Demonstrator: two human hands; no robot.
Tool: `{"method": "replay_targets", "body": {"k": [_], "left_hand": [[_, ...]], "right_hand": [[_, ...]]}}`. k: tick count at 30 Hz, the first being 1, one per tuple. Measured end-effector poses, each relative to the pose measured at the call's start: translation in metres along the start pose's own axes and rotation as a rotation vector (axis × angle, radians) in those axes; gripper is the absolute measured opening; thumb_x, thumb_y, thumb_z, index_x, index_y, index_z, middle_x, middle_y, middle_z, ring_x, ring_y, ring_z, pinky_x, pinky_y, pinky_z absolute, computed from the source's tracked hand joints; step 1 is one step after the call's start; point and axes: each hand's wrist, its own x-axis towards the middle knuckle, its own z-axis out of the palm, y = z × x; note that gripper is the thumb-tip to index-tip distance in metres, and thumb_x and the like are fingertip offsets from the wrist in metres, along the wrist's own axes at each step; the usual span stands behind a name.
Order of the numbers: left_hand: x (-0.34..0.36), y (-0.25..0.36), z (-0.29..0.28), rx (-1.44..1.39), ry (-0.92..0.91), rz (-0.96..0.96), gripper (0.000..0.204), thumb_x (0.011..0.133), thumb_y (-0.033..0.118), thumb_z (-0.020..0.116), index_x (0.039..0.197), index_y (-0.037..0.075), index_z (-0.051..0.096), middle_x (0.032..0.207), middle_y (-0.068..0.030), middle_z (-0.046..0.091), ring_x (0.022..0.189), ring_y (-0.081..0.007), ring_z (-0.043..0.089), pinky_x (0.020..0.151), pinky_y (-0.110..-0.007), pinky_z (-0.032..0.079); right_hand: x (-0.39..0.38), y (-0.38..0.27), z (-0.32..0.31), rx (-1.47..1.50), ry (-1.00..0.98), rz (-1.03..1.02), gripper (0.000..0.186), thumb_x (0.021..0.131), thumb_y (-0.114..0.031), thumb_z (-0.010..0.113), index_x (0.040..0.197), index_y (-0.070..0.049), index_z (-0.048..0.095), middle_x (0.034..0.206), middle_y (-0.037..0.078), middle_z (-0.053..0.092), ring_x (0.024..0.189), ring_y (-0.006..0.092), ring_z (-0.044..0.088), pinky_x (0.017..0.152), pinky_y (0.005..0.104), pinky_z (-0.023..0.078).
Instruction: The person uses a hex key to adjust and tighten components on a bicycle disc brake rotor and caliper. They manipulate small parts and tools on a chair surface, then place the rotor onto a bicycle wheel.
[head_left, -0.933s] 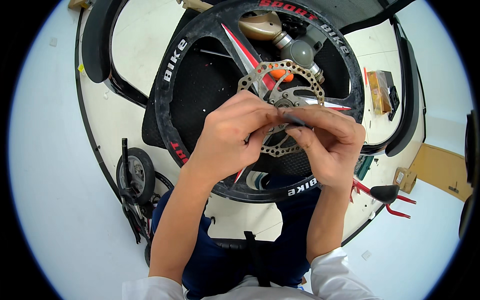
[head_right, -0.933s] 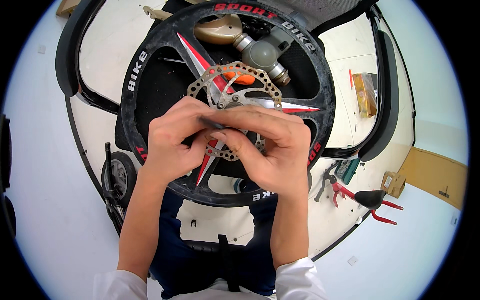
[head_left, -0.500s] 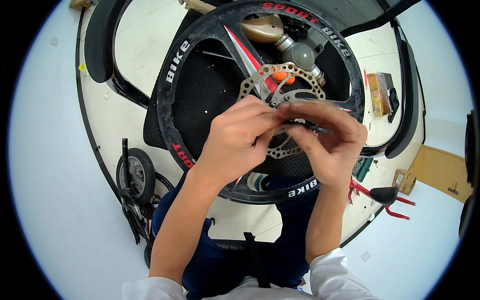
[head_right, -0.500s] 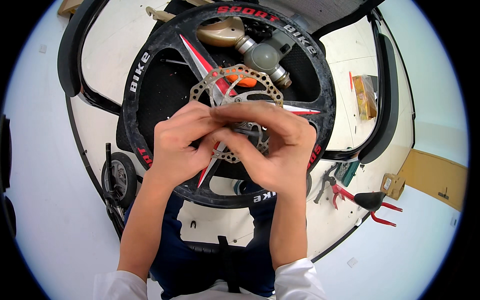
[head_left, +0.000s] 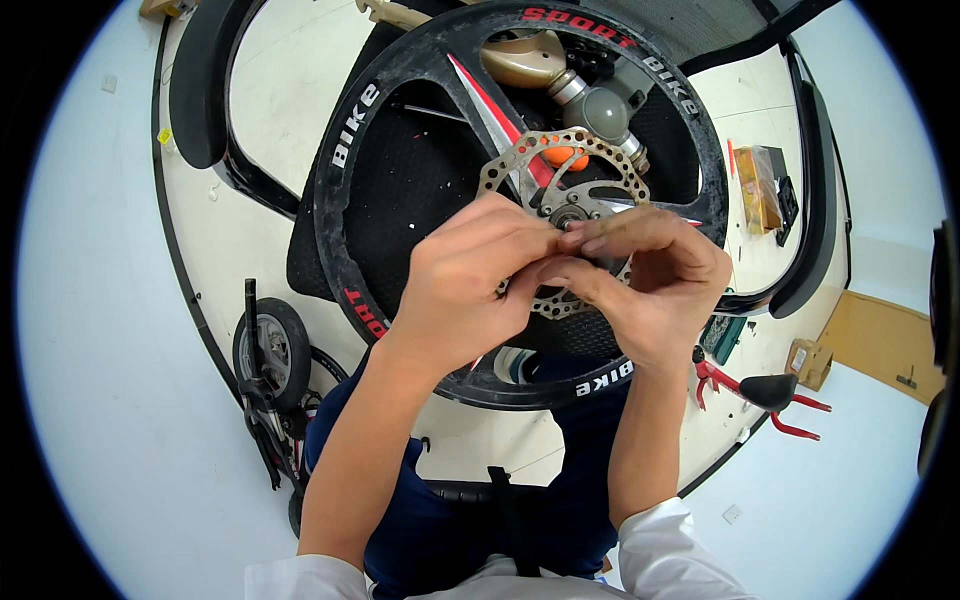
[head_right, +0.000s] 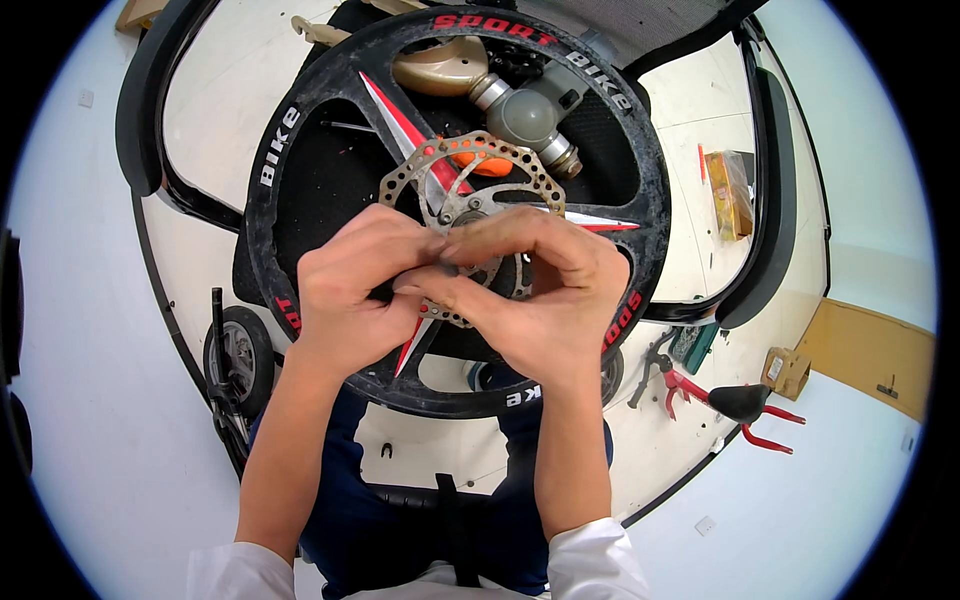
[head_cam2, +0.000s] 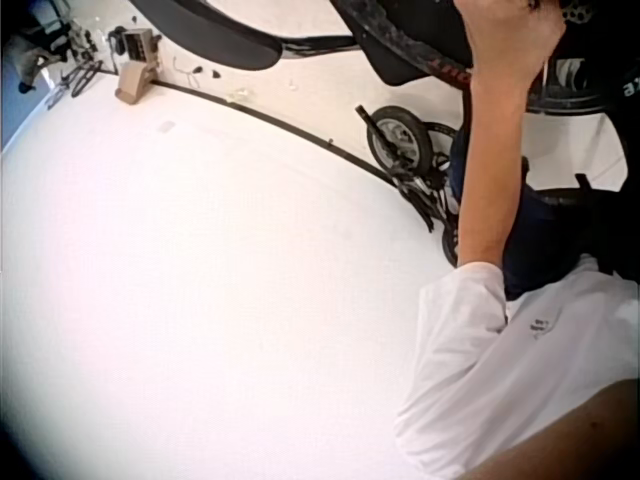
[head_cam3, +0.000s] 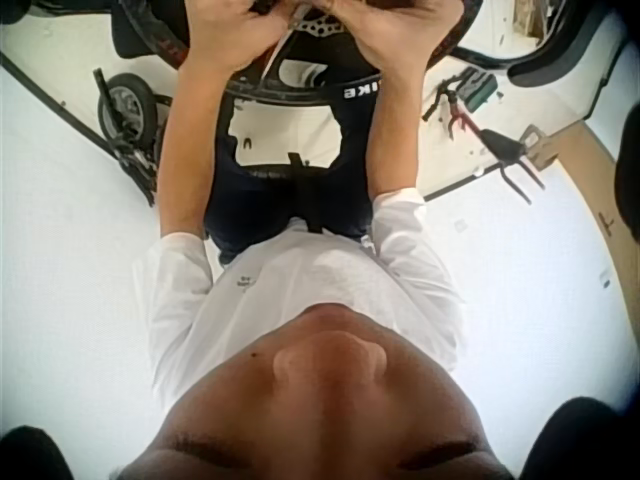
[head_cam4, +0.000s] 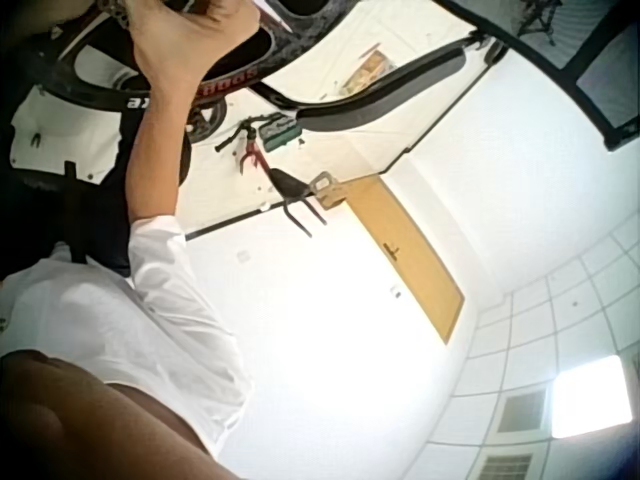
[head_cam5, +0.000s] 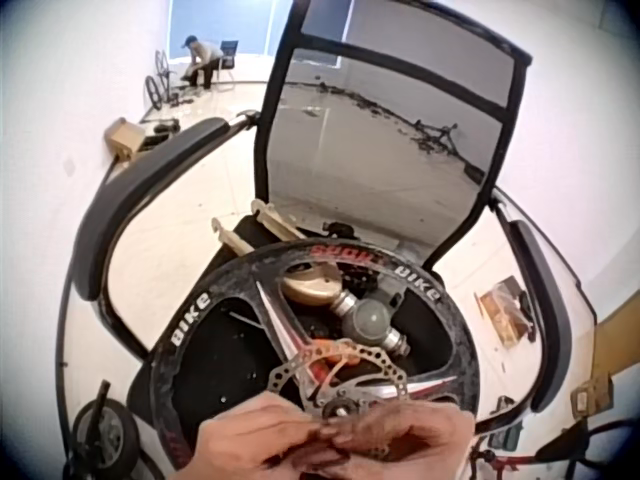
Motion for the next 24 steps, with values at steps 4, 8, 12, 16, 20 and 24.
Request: {"method": "replay_targets", "body": {"k": [4, 8, 12, 16, 20, 24], "left_hand": [[0.002, 0.002, -0.001, -0.002, -0.056, -0.029, 0.024, 0.07, -0.01, 0.071, 0.092, 0.0, 0.072, 0.086, -0.0099, 0.07, 0.08, -0.0266, 0.066, 0.073, -0.035, 0.055], [0.004, 0.0, -0.002, 0.02, -0.055, 0.029, 0.032, 0.064, -0.013, 0.068, 0.094, -0.002, 0.073, 0.087, -0.0125, 0.072, 0.08, -0.0275, 0.069, 0.07, -0.033, 0.056], [0.004, 0.004, -0.004, 0.037, 0.019, -0.004, 0.023, 0.069, -0.005, 0.075, 0.091, 0.002, 0.073, 0.083, -0.0088, 0.07, 0.079, -0.0242, 0.067, 0.07, -0.032, 0.055], [0.002, 0.006, 0.002, 0.042, 0.082, -0.054, 0.02, 0.069, -0.005, 0.076, 0.088, 0.002, 0.073, 0.078, -0.0083, 0.069, 0.074, -0.0239, 0.066, 0.067, -0.031, 0.054], [0.002, 0.007, 0.002, 0.049, 0.057, -0.044, 0.026, 0.062, -0.011, 0.071, 0.086, -0.004, 0.072, 0.076, -0.0129, 0.068, 0.072, -0.0257, 0.067, 0.065, -0.032, 0.054], [0.002, 0.006, 0.005, 0.019, 0.041, -0.038, 0.025, 0.063, -0.012, 0.072, 0.086, -0.003, 0.072, 0.076, -0.0119, 0.068, 0.071, -0.0256, 0.066, 0.065, -0.032, 0.053]], "right_hand": [[0.001, -0.009, -0.005, -0.014, -0.032, 0.085, 0.019, 0.072, 0.011, 0.076, 0.09, 0.007, 0.073, 0.09, 0.016, 0.075, 0.085, 0.0209, 0.073, 0.078, 0.031, 0.059], [-0.002, -0.006, -0.007, 0.054, -0.013, 0.111, 0.018, 0.073, 0.013, 0.075, 0.09, 0.007, 0.073, 0.09, 0.016, 0.075, 0.085, 0.0211, 0.073, 0.08, 0.0317, 0.058], [-0.001, -0.007, 0.004, 0.037, 0.018, 0.062, 0.018, 0.072, 0.013, 0.076, 0.088, 0.007, 0.072, 0.088, 0.016, 0.075, 0.084, 0.0216, 0.073, 0.081, 0.0328, 0.059], [0.001, 0.0, 0.011, 0.028, 0.057, 0.016, 0.02, 0.072, 0.013, 0.076, 0.09, 0.007, 0.072, 0.089, 0.015, 0.075, 0.086, 0.0216, 0.073, 0.085, 0.0345, 0.058], [0.0, -0.001, 0.009, 0.096, 0.078, 0.115, 0.025, 0.072, 0.012, 0.076, 0.096, 0.008, 0.071, 0.097, 0.016, 0.074, 0.09, 0.0215, 0.072, 0.089, 0.0354, 0.057], [0.005, -0.008, 0.0, 0.166, -0.062, 0.056, 0.034, 0.067, 0.008, 0.079, 0.101, 0.008, 0.072, 0.099, 0.019, 0.073, 0.093, 0.0248, 0.07, 0.088, 0.0358, 0.056]]}}
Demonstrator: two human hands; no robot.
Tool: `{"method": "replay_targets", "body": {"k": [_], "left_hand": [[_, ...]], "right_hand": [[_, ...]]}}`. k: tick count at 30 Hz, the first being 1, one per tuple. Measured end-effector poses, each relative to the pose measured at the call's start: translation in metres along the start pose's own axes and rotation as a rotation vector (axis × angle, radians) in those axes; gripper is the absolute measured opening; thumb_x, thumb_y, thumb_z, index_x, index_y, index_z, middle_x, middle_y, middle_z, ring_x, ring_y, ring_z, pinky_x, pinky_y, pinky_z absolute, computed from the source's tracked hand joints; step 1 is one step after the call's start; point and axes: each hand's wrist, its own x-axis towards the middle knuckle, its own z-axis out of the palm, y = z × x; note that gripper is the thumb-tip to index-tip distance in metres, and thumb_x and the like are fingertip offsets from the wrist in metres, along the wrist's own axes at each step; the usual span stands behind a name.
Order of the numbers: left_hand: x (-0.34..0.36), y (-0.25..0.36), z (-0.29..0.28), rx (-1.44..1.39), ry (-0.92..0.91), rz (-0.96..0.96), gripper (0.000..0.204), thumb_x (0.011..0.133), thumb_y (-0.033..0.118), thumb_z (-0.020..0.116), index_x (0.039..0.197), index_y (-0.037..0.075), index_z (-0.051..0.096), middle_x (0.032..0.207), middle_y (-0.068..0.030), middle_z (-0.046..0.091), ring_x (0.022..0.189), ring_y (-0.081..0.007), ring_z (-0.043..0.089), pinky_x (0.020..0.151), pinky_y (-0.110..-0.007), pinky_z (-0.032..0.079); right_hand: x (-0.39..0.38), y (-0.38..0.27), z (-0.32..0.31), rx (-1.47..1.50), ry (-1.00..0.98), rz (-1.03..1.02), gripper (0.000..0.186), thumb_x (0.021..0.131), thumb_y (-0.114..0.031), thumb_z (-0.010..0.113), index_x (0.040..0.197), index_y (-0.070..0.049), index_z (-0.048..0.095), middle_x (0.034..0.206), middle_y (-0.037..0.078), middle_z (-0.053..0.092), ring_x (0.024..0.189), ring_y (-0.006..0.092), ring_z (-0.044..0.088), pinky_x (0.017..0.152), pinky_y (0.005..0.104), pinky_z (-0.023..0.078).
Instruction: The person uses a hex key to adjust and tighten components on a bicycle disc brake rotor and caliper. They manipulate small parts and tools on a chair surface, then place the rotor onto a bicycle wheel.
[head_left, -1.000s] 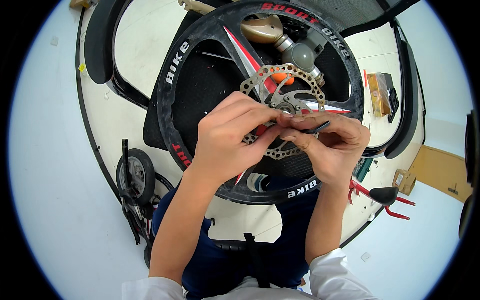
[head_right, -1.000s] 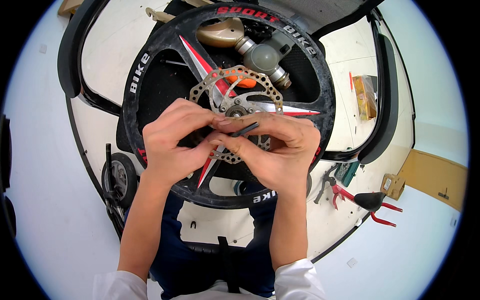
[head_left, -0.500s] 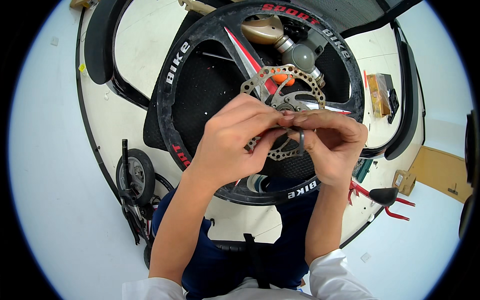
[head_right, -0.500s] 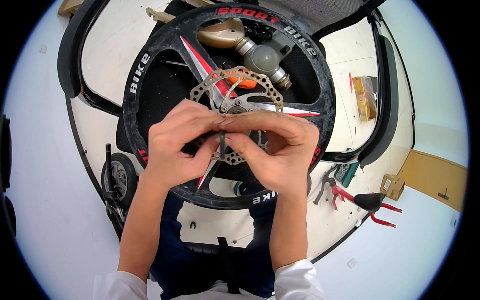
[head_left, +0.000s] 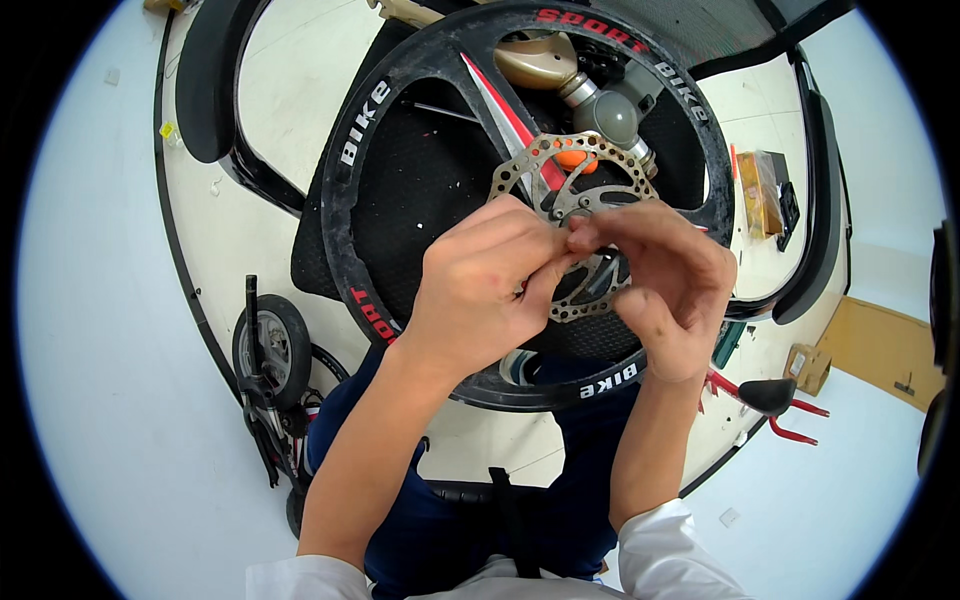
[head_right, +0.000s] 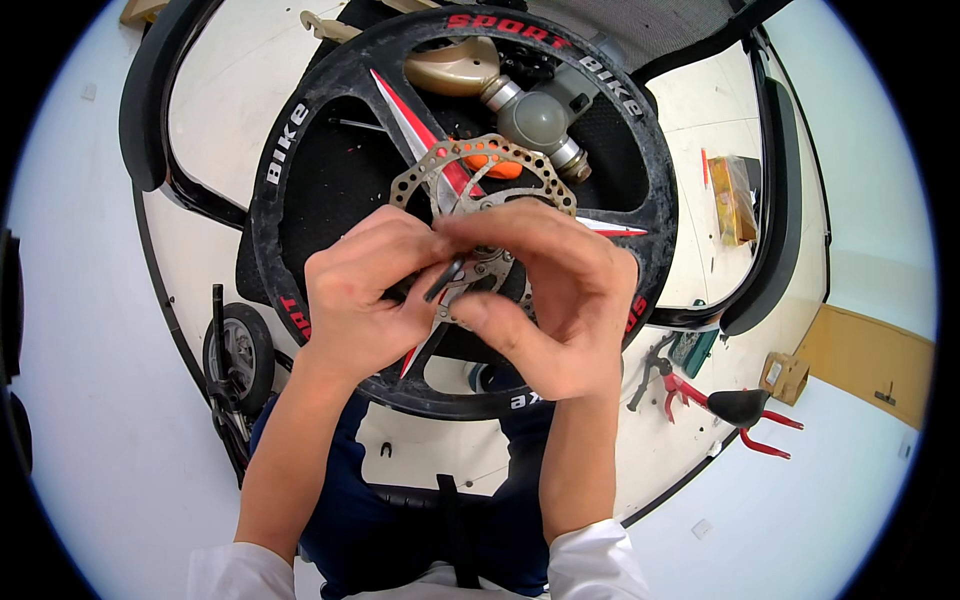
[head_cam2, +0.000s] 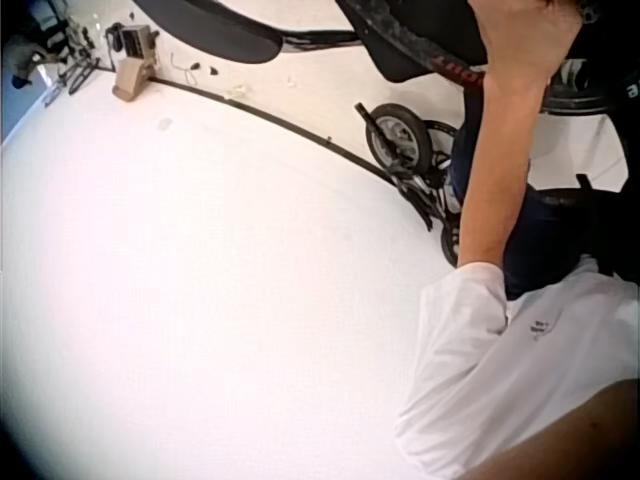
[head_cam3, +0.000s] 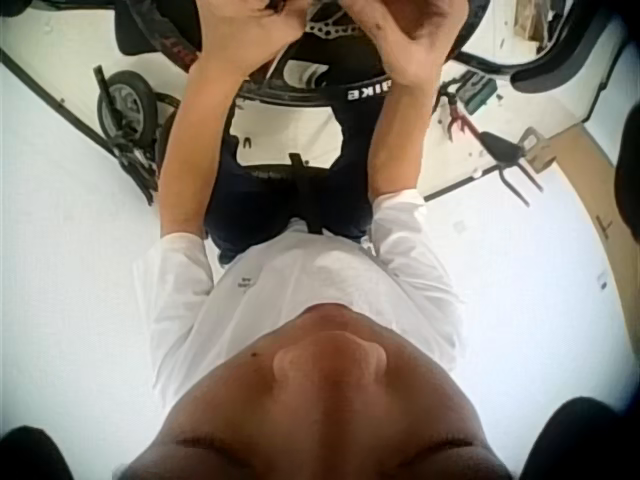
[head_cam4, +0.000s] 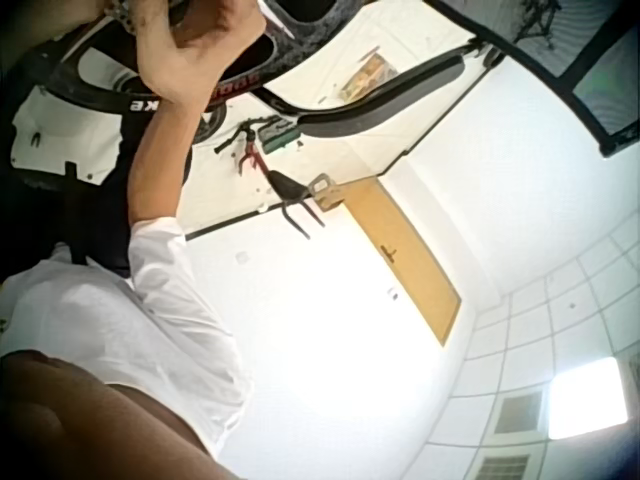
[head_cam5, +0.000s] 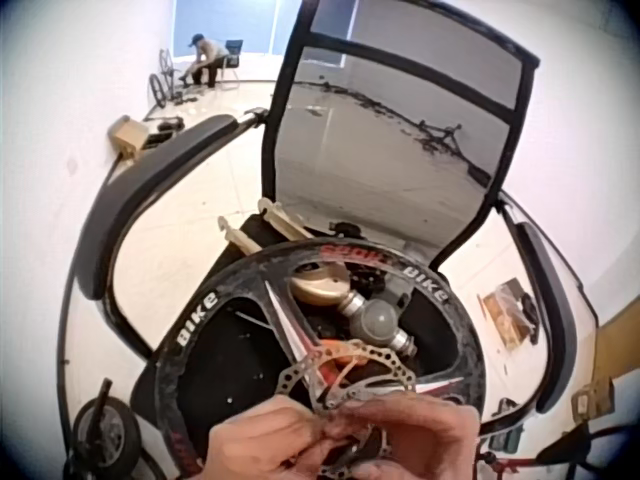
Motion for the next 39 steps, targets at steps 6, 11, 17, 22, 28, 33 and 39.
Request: {"method": "replay_targets", "body": {"k": [6, 11, 17, 22, 28, 33, 39], "left_hand": [[0.0, 0.001, -0.003, -0.009, -0.022, 0.035, 0.024, 0.065, -0.011, 0.072, 0.087, -0.001, 0.071, 0.077, -0.0103, 0.067, 0.072, -0.0257, 0.065, 0.065, -0.033, 0.053], [-0.002, 0.001, -0.006, -0.018, -0.063, -0.006, 0.019, 0.069, -0.01, 0.072, 0.086, -0.001, 0.069, 0.077, -0.0099, 0.065, 0.074, -0.0264, 0.064, 0.066, -0.034, 0.053], [-0.001, -0.001, -0.005, 0.0, -0.046, 0.031, 0.021, 0.068, -0.008, 0.075, 0.086, 0.001, 0.07, 0.078, -0.0093, 0.066, 0.074, -0.0259, 0.064, 0.066, -0.033, 0.053], [0.015, -0.005, -0.003, -0.043, -0.014, 0.063, 0.019, 0.069, -0.002, 0.079, 0.086, 0.004, 0.074, 0.078, -0.0086, 0.069, 0.07, -0.024, 0.065, 0.063, -0.032, 0.053], [0.028, -0.014, -0.004, -0.129, -0.111, -0.162, 0.018, 0.076, -0.004, 0.076, 0.093, 0.001, 0.077, 0.084, -0.0092, 0.074, 0.075, -0.0155, 0.069, 0.069, -0.026, 0.054], [0.031, -0.01, -0.008, -0.123, -0.129, -0.19, 0.017, 0.078, -0.004, 0.075, 0.093, 0.001, 0.078, 0.085, -0.0092, 0.074, 0.076, -0.0144, 0.069, 0.069, -0.025, 0.054], [0.034, -0.013, -0.009, -0.078, -0.12, -0.121, 0.017, 0.078, -0.006, 0.074, 0.094, -0.001, 0.077, 0.085, -0.0096, 0.074, 0.077, -0.0149, 0.069, 0.07, -0.025, 0.053]], "right_hand": [[0.001, 0.0, -0.005, -0.269, -0.063, -0.172, 0.029, 0.064, 0.0, 0.086, 0.088, 0.006, 0.072, 0.087, 0.016, 0.073, 0.08, 0.0222, 0.07, 0.078, 0.0332, 0.058], [-0.003, -0.003, 0.009, -0.385, 0.043, -0.187, 0.022, 0.066, -0.001, 0.086, 0.077, 0.004, 0.068, 0.077, 0.012, 0.07, 0.07, 0.0173, 0.066, 0.074, 0.0326, 0.059], [-0.005, 0.002, 0.011, -0.3, 0.103, -0.174, 0.02, 0.069, 0.0, 0.085, 0.079, 0.005, 0.068, 0.077, 0.011, 0.069, 0.071, 0.0185, 0.066, 0.073, 0.0322, 0.058], [0.008, -0.005, 0.004, -0.218, 0.139, -0.098, 0.019, 0.076, 0.0, 0.082, 0.089, 0.008, 0.07, 0.085, 0.013, 0.071, 0.079, 0.0191, 0.068, 0.073, 0.0306, 0.057], [0.027, 0.006, 0.006, -0.131, 0.18, -0.008, 0.013, 0.087, 0.003, 0.072, 0.099, 0.008, 0.072, 0.089, 0.011, 0.073, 0.081, 0.014, 0.071, 0.074, 0.0246, 0.057], [0.029, 0.003, 0.009, -0.175, 0.203, -0.022, 0.013, 0.088, 0.003, 0.071, 0.099, 0.008, 0.072, 0.088, 0.012, 0.074, 0.081, 0.0142, 0.071, 0.076, 0.0246, 0.057], [0.029, 0.008, 0.008, -0.115, 0.185, -0.12, 0.018, 0.091, -0.011, 0.074, 0.104, 0.002, 0.073, 0.091, 0.009, 0.074, 0.083, 0.0137, 0.07, 0.075, 0.026, 0.057]]}}
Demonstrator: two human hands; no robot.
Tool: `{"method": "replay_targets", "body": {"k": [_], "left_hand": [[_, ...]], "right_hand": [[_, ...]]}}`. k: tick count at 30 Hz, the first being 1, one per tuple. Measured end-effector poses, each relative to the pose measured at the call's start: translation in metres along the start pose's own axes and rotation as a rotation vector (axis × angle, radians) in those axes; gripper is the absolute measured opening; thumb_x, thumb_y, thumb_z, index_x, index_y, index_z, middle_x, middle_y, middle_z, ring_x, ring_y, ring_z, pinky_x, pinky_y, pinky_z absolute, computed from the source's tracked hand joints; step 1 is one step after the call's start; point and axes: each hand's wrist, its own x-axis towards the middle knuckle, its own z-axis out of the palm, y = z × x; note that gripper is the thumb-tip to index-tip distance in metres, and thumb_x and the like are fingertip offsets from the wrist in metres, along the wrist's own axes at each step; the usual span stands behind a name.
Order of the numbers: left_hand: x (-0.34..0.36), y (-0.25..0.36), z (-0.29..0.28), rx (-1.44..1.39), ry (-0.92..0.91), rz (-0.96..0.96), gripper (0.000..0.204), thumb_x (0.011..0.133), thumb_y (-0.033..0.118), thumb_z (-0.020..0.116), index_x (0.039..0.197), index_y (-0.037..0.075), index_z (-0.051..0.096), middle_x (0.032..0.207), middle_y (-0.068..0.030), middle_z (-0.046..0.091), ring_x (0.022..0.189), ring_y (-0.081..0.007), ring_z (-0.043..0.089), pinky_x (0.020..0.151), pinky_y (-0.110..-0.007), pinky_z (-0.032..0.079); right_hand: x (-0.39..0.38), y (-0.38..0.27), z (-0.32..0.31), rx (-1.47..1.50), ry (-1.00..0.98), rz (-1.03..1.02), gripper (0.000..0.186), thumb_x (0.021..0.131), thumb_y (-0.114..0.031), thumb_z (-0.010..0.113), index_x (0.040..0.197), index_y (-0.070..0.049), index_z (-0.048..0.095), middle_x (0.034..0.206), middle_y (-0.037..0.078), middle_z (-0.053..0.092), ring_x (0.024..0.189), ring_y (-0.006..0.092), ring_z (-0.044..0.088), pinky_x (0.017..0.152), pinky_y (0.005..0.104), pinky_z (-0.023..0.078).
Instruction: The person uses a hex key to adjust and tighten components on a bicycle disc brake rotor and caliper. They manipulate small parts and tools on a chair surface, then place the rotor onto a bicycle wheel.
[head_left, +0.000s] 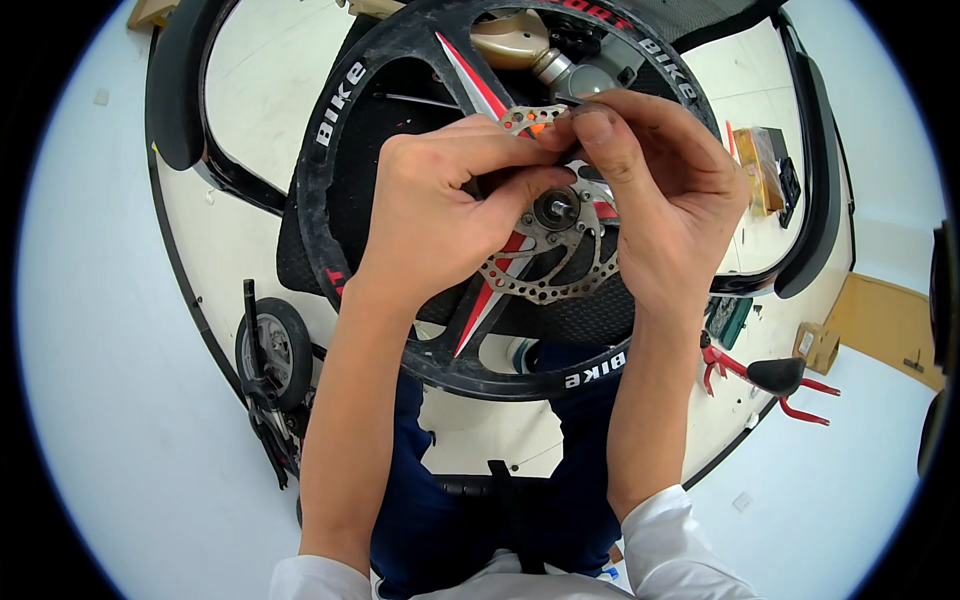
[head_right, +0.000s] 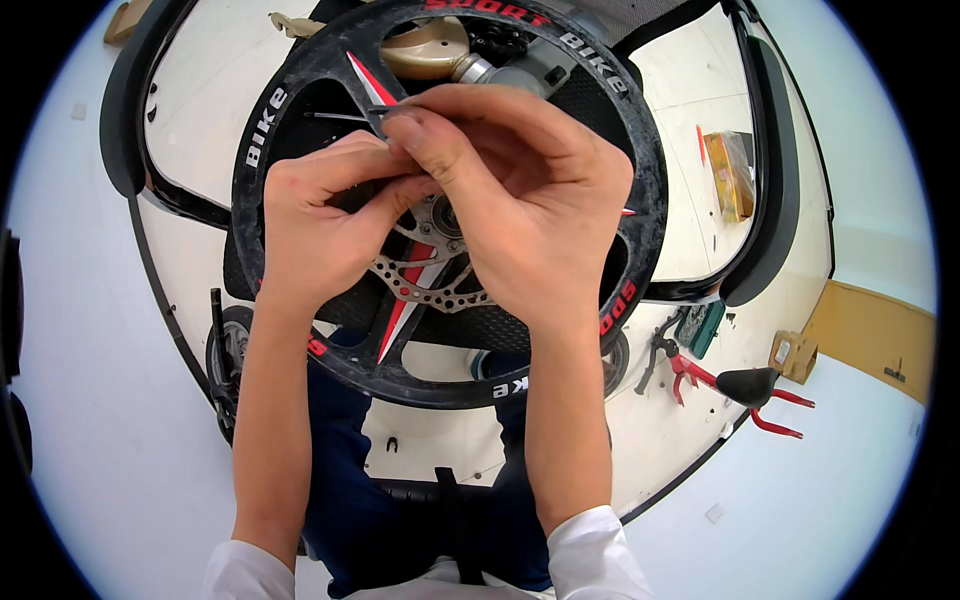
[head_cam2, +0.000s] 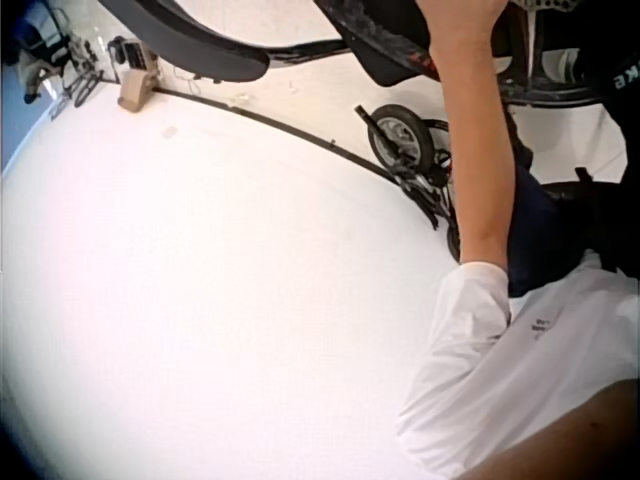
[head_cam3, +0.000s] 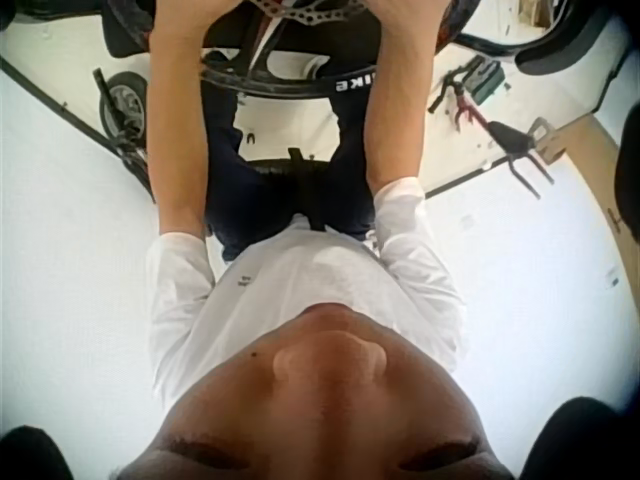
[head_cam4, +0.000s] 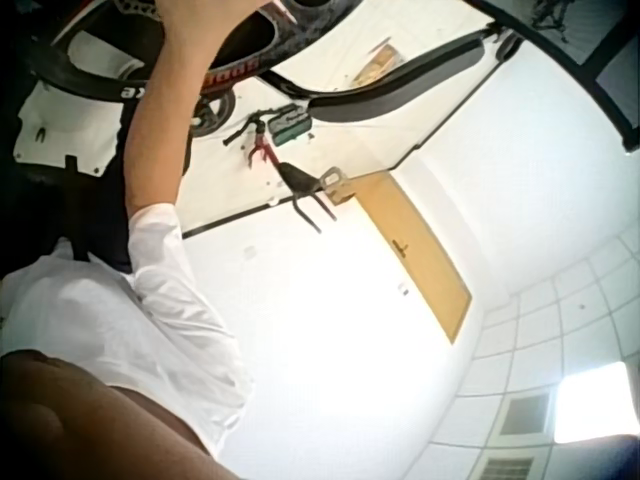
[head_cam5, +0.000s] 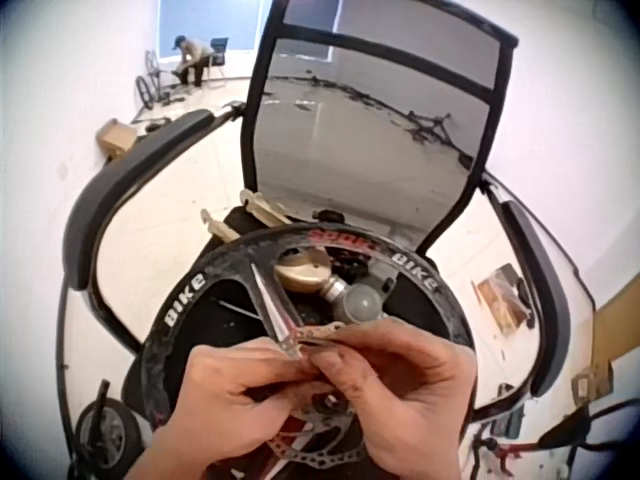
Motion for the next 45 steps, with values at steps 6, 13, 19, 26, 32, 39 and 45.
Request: {"method": "replay_targets", "body": {"k": [6, 13, 19, 26, 32, 39, 45], "left_hand": [[-0.001, 0.002, -0.002, 0.046, -0.016, 0.015, 0.016, 0.077, -0.007, 0.075, 0.092, -0.001, 0.075, 0.083, -0.0096, 0.072, 0.075, -0.0153, 0.068, 0.069, -0.025, 0.052], [-0.006, -0.002, 0.003, 0.107, 0.114, 0.174, 0.022, 0.068, -0.002, 0.081, 0.089, 0.003, 0.075, 0.08, -0.0102, 0.072, 0.069, -0.0201, 0.07, 0.062, -0.027, 0.055], [-0.011, -0.003, 0.007, 0.026, 0.107, 0.141, 0.022, 0.069, -0.005, 0.078, 0.09, 0.002, 0.074, 0.081, -0.0107, 0.071, 0.074, -0.0232, 0.071, 0.066, -0.029, 0.056], [-0.013, -0.001, 0.008, 0.052, 0.106, 0.146, 0.021, 0.072, -0.011, 0.069, 0.09, -0.002, 0.072, 0.086, -0.0116, 0.072, 0.079, -0.0211, 0.069, 0.069, -0.029, 0.054], [-0.012, -0.003, 0.007, 0.102, 0.1, 0.14, 0.022, 0.071, -0.01, 0.071, 0.092, -0.002, 0.073, 0.086, -0.0117, 0.072, 0.078, -0.0212, 0.069, 0.069, -0.029, 0.055], [-0.011, -0.003, 0.01, 0.083, 0.129, 0.154, 0.02, 0.07, -0.007, 0.073, 0.088, 0.001, 0.073, 0.084, -0.0101, 0.071, 0.078, -0.0249, 0.069, 0.069, -0.033, 0.055], [-0.012, -0.003, 0.007, 0.131, 0.114, 0.157, 0.024, 0.068, -0.011, 0.07, 0.091, -0.003, 0.072, 0.085, -0.0123, 0.072, 0.078, -0.023, 0.07, 0.069, -0.029, 0.055]], "right_hand": [[-0.001, -0.004, -0.004, -0.048, -0.043, 0.052, 0.018, 0.089, -0.006, 0.074, 0.104, 0.003, 0.072, 0.091, 0.009, 0.074, 0.083, 0.0137, 0.07, 0.077, 0.0267, 0.056], [-0.009, -0.008, -0.012, -0.212, -0.122, -0.107, 0.012, 0.081, 0.008, 0.075, 0.087, 0.006, 0.065, 0.093, 0.016, 0.071, 0.084, 0.0199, 0.07, 0.077, 0.0289, 0.056], [-0.013, -0.002, -0.009, -0.145, -0.114, -0.089, 0.013, 0.078, 0.009, 0.076, 0.088, 0.006, 0.068, 0.095, 0.017, 0.072, 0.087, 0.0218, 0.071, 0.08, 0.0316, 0.057], [-0.015, 0.0, -0.009, -0.122, -0.046, 0.05, 0.015, 0.076, 0.008, 0.077, 0.09, 0.006, 0.072, 0.096, 0.018, 0.074, 0.092, 0.0207, 0.071, 0.083, 0.0324, 0.057], [-0.011, 0.009, -0.013, -0.118, -0.031, -0.022, 0.023, 0.077, 0.008, 0.076, 0.099, 0.007, 0.071, 0.099, 0.018, 0.074, 0.095, 0.02, 0.071, 0.087, 0.032, 0.056], [-0.014, -0.003, -0.012, -0.072, -0.091, 0.067, 0.021, 0.081, 0.01, 0.07, 0.102, 0.007, 0.072, 0.097, 0.014, 0.075, 0.091, 0.0177, 0.071, 0.084, 0.0297, 0.057], [-0.016, -0.001, -0.001, -0.132, -0.002, 0.065, 0.02, 0.075, 0.011, 0.076, 0.094, 0.006, 0.074, 0.09, 0.012, 0.075, 0.082, 0.0148, 0.071, 0.077, 0.0274, 0.058]]}}
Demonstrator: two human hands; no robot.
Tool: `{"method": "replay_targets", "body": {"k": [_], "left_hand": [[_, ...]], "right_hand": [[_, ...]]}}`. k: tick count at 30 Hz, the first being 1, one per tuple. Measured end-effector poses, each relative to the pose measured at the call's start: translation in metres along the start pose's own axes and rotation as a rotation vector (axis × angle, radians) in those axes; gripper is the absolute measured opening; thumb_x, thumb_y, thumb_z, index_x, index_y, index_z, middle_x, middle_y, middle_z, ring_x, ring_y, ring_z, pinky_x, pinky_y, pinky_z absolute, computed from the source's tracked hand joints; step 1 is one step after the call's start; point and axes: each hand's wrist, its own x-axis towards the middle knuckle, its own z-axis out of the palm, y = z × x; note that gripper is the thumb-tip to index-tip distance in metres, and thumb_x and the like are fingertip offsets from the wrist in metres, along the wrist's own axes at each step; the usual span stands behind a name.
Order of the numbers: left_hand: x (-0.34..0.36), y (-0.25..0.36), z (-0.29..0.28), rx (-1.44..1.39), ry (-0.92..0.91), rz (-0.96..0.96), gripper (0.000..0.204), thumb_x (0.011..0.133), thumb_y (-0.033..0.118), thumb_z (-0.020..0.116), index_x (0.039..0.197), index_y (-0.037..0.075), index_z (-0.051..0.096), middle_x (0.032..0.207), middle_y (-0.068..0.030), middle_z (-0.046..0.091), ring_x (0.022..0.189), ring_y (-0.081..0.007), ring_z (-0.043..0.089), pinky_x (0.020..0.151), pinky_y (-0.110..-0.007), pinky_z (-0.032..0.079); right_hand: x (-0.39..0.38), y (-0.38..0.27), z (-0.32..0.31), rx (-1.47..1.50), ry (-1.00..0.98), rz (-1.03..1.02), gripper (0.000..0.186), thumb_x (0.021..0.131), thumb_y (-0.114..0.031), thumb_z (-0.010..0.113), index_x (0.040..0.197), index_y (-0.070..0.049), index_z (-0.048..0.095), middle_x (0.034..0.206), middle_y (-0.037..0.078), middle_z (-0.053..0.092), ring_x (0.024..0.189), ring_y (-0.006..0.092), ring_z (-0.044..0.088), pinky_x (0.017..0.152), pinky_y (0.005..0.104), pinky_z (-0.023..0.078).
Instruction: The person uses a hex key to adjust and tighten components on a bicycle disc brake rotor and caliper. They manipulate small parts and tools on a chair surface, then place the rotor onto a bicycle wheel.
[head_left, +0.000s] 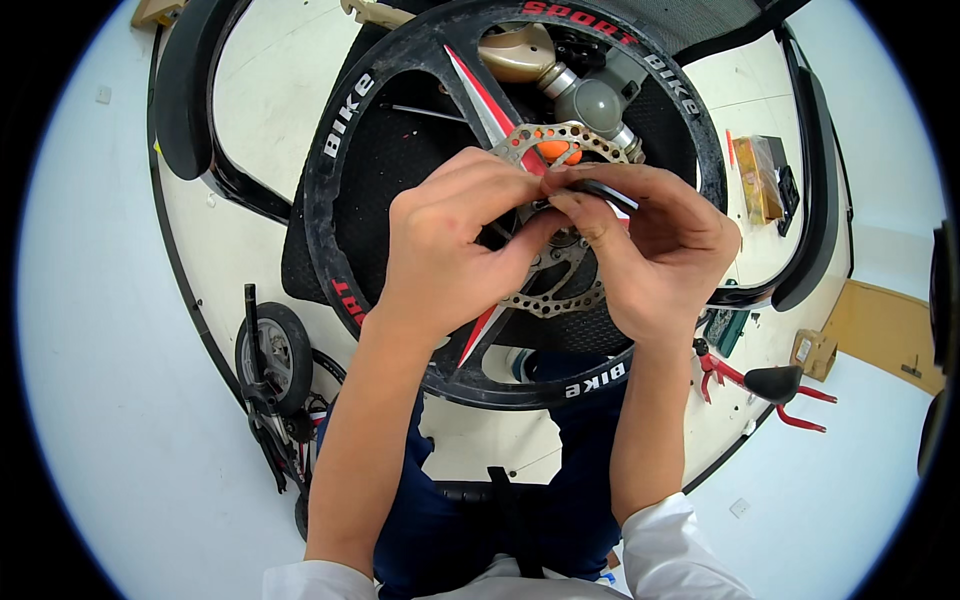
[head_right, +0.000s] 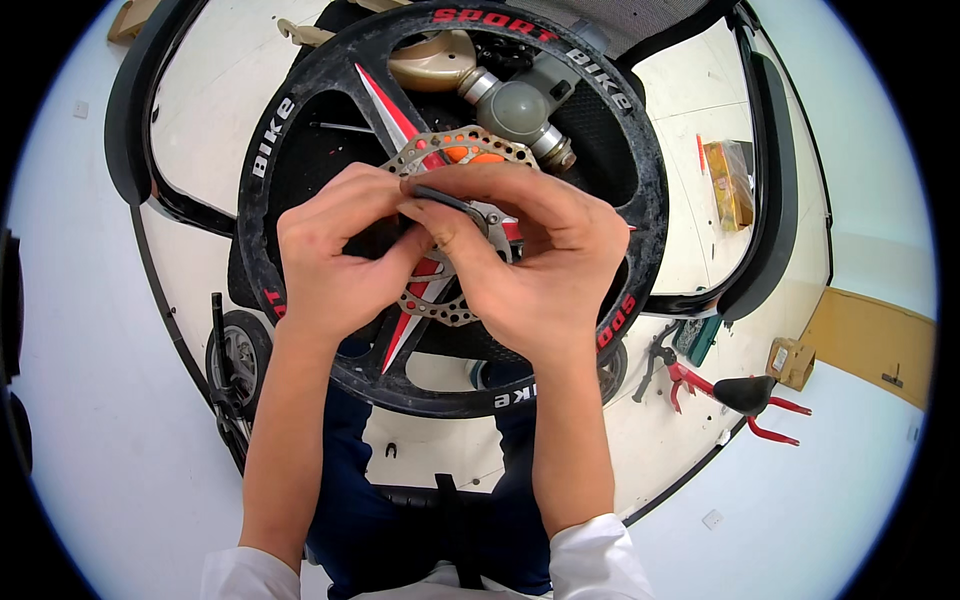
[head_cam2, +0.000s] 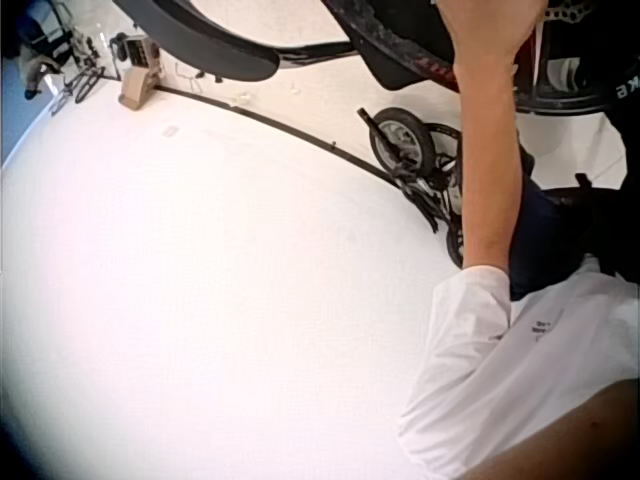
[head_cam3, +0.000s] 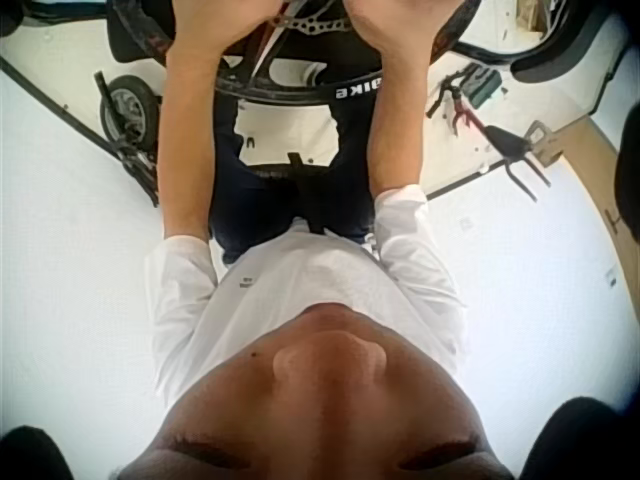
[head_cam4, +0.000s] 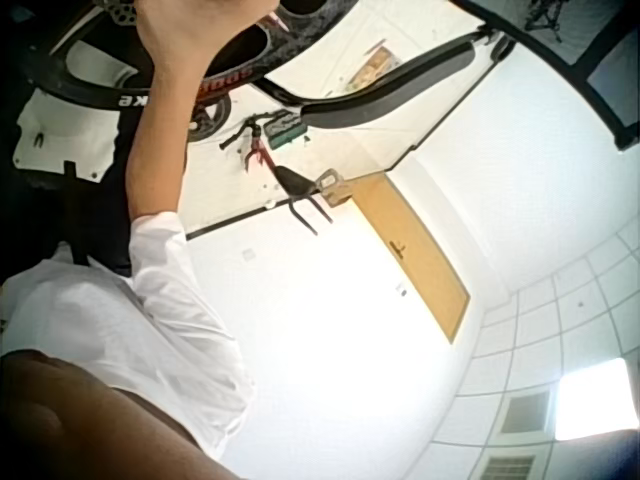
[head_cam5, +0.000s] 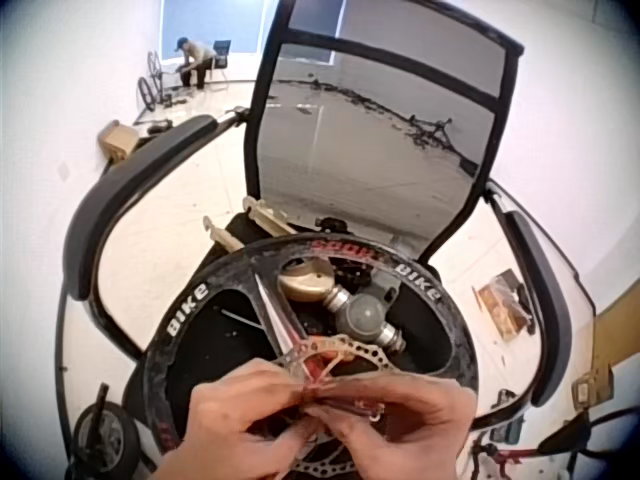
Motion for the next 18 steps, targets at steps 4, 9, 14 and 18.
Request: {"method": "replay_targets", "body": {"k": [4, 9, 14, 18], "left_hand": [[-0.002, 0.001, 0.004, -0.009, 0.021, -0.047, 0.022, 0.067, -0.011, 0.07, 0.088, -0.003, 0.072, 0.084, -0.0119, 0.072, 0.077, -0.0229, 0.07, 0.068, -0.029, 0.054], [0.0, 0.004, 0.005, -0.048, 0.022, -0.037, 0.02, 0.068, -0.012, 0.069, 0.086, -0.003, 0.072, 0.083, -0.0118, 0.071, 0.077, -0.0231, 0.07, 0.068, -0.029, 0.054], [-0.001, 0.001, 0.0, -0.055, -0.026, -0.028, 0.017, 0.068, -0.012, 0.068, 0.082, -0.002, 0.07, 0.081, -0.0115, 0.071, 0.076, -0.0228, 0.069, 0.068, -0.029, 0.054], [0.0, 0.001, -0.001, -0.039, -0.064, -0.017, 0.017, 0.066, -0.012, 0.068, 0.08, -0.002, 0.07, 0.08, -0.0113, 0.071, 0.074, -0.0228, 0.068, 0.067, -0.03, 0.053]], "right_hand": [[0.0, 0.0, 0.001, -0.018, -0.029, -0.001, 0.023, 0.075, 0.01, 0.076, 0.097, 0.007, 0.073, 0.094, 0.014, 0.075, 0.085, 0.0164, 0.071, 0.08, 0.0291, 0.057], [0.009, 0.0, -0.019, 0.481, -0.257, 0.14, 0.029, 0.086, -0.003, 0.067, 0.111, 0.012, 0.068, 0.11, 0.024, 0.07, 0.103, 0.0256, 0.068, 0.094, 0.0366, 0.051], [0.016, 0.017, -0.028, 0.437, -0.472, 0.146, 0.038, 0.095, -0.025, 0.064, 0.109, 0.01, 0.07, 0.106, 0.023, 0.07, 0.103, 0.0272, 0.066, 0.094, 0.0384, 0.049], [0.015, 0.027, -0.028, 0.495, -0.502, 0.109, 0.039, 0.093, -0.029, 0.068, 0.102, 0.008, 0.072, 0.102, 0.018, 0.07, 0.099, 0.0252, 0.065, 0.092, 0.0373, 0.05]]}}
